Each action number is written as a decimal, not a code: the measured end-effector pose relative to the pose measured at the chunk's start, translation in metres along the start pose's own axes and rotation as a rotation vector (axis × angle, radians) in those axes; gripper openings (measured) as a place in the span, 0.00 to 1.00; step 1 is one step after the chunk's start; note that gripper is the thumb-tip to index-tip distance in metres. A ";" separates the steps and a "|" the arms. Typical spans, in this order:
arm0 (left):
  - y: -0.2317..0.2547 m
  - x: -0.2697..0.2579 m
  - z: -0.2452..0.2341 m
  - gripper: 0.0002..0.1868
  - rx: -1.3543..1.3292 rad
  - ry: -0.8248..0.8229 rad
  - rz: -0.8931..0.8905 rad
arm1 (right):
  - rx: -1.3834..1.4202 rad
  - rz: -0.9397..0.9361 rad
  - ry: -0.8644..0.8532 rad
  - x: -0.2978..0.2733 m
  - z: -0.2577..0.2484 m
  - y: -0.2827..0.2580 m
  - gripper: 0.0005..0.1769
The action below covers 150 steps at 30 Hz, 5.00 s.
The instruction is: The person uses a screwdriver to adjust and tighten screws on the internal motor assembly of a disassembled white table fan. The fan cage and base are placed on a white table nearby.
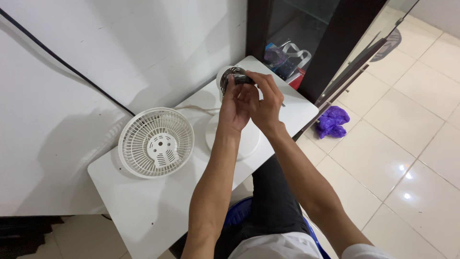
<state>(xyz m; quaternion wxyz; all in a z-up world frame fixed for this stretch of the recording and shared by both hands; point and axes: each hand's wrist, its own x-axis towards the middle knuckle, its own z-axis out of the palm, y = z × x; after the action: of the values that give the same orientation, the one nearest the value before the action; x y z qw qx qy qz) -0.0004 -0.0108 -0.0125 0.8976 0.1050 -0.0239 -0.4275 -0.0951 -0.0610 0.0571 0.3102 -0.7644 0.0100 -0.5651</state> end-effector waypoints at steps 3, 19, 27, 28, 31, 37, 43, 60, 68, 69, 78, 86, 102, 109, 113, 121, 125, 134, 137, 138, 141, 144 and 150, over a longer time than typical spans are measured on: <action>0.000 0.001 -0.001 0.17 -0.003 -0.151 0.021 | 0.012 -0.017 -0.022 0.001 -0.003 -0.001 0.19; 0.009 -0.003 -0.003 0.17 0.006 -0.228 -0.011 | 0.017 -0.027 -0.016 -0.005 0.005 0.002 0.25; 0.006 -0.005 -0.002 0.15 -0.013 -0.225 0.026 | 0.040 -0.077 0.043 -0.003 0.001 0.001 0.27; 0.006 -0.005 -0.002 0.15 -0.029 -0.214 0.020 | 0.047 -0.053 0.064 -0.003 0.004 0.002 0.25; 0.007 -0.007 0.000 0.14 -0.053 -0.196 0.010 | 0.053 -0.003 0.094 -0.004 0.008 0.005 0.18; 0.009 -0.013 0.007 0.14 -0.033 -0.140 0.018 | 0.006 -0.034 0.043 -0.005 0.005 0.000 0.17; 0.007 -0.011 0.009 0.14 -0.027 -0.136 0.006 | 0.006 -0.085 -0.012 -0.001 0.000 -0.005 0.20; 0.007 -0.009 0.000 0.12 0.048 -0.093 0.052 | 0.039 -0.040 -0.004 -0.007 -0.002 0.000 0.21; 0.013 -0.017 0.004 0.11 0.071 0.042 -0.012 | 0.021 -0.014 0.045 -0.004 0.000 -0.002 0.17; 0.014 -0.019 0.005 0.11 0.133 0.132 0.005 | -0.002 -0.014 0.057 -0.005 0.001 -0.001 0.16; 0.039 -0.070 0.042 0.08 1.545 0.223 0.849 | 0.049 -0.047 0.028 -0.005 0.001 0.003 0.22; 0.044 -0.068 0.081 0.23 2.042 -0.381 1.192 | 0.274 0.143 0.005 -0.012 0.002 0.019 0.16; 0.029 -0.071 0.078 0.18 2.238 -0.326 1.395 | 2.049 1.393 0.023 -0.060 0.061 0.037 0.19; 0.029 -0.072 0.083 0.19 2.348 -0.245 1.372 | 2.439 1.225 0.179 -0.061 0.083 0.038 0.16; 0.026 -0.072 0.084 0.18 2.345 -0.213 1.350 | 2.469 1.177 0.125 -0.077 0.100 0.051 0.10; 0.020 -0.072 0.088 0.16 2.369 -0.308 1.330 | 2.450 1.228 0.188 -0.057 0.089 0.035 0.15; 0.020 -0.071 0.087 0.16 2.386 -0.283 1.325 | 2.267 1.229 0.171 -0.038 0.067 0.022 0.18; 0.024 -0.075 0.095 0.19 2.386 -0.273 1.286 | 2.385 1.233 0.101 -0.075 0.104 0.058 0.12; 0.025 -0.081 0.100 0.21 2.383 -0.359 1.252 | 2.462 1.158 0.038 -0.080 0.110 0.060 0.16; 0.025 -0.083 0.100 0.22 2.384 -0.396 1.239 | 2.491 1.148 0.041 -0.078 0.108 0.058 0.19; 0.026 -0.080 0.097 0.18 2.398 -0.379 1.217 | 2.277 1.313 0.151 -0.067 0.101 0.047 0.19; 0.029 -0.079 0.094 0.17 2.386 -0.356 1.214 | 2.349 1.218 0.177 -0.059 0.092 0.036 0.20; 0.029 -0.076 0.094 0.18 2.402 -0.347 1.257 | 2.378 1.166 0.180 -0.058 0.079 0.023 0.19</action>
<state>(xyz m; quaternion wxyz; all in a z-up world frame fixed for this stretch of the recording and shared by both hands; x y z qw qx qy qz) -0.0390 0.0501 0.0885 0.2813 0.7300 -0.5315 0.3249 -0.0401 -0.0215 -0.0173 0.9796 0.1267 -0.1426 -0.0631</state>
